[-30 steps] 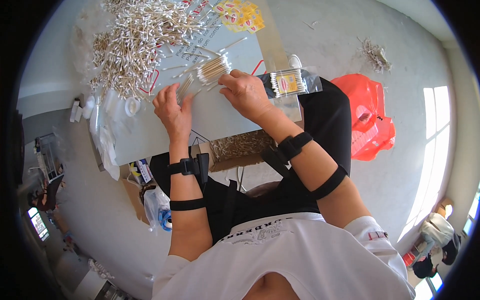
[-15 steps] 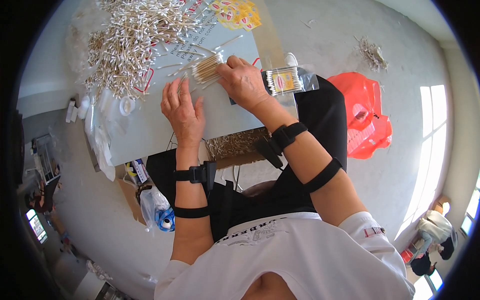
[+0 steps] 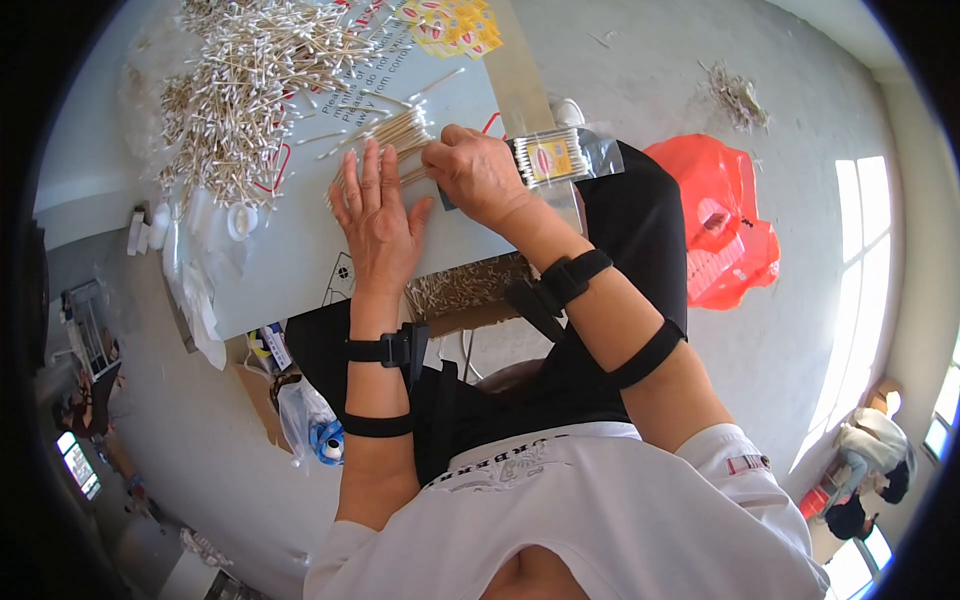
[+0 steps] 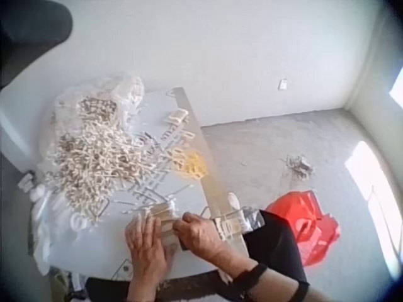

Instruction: The person is packing bundles of cotton swabs into small plastic bags at a workshop table.

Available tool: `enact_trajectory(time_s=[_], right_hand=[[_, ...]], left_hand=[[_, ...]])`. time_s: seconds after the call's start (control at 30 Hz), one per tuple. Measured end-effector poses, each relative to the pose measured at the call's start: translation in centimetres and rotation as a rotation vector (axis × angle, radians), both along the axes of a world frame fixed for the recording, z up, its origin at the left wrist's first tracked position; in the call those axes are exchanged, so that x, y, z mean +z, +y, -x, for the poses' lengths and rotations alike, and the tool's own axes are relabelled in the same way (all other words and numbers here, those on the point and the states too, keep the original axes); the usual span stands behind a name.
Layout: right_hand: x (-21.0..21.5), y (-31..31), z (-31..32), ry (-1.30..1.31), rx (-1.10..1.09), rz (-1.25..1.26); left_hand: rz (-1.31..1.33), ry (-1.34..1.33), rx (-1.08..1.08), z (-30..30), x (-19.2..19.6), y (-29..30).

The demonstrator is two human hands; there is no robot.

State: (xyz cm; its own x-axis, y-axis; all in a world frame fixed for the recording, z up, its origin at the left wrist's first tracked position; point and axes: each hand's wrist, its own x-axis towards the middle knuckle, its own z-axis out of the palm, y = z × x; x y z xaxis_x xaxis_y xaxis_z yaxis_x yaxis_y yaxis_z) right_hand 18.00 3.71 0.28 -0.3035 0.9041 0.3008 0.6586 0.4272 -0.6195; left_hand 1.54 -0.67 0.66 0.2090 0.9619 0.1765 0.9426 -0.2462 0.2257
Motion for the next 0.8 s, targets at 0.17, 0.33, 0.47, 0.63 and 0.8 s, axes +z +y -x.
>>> enact_trajectory(time_s=[0.17,0.33,0.47,0.63,0.8], right_hand=[[0.2,-1.5,-0.2,0.043,-0.023,0.041],[0.0,-2.0,-0.4,0.07,-0.073,0.061],[-0.2,-1.8,-0.4,0.163,-0.107,0.048],[-0.2,-1.7,-0.7,0.119,-0.061,0.037],[-0.3,-2.5,-1.2,0.111,-0.006,-0.05]], left_hand=[[0.125,-0.02,-0.018,-1.1,-0.1,-2.3],[0.151,0.028,0.05,-1.4,0.2,-2.6],[0.063,0.008,0.028,-1.2,0.1,-2.2],[0.096,0.02,0.052,-1.6,-0.2,-3.0],[0.112,0.021,0.049,-1.8,-0.7,-3.6]])
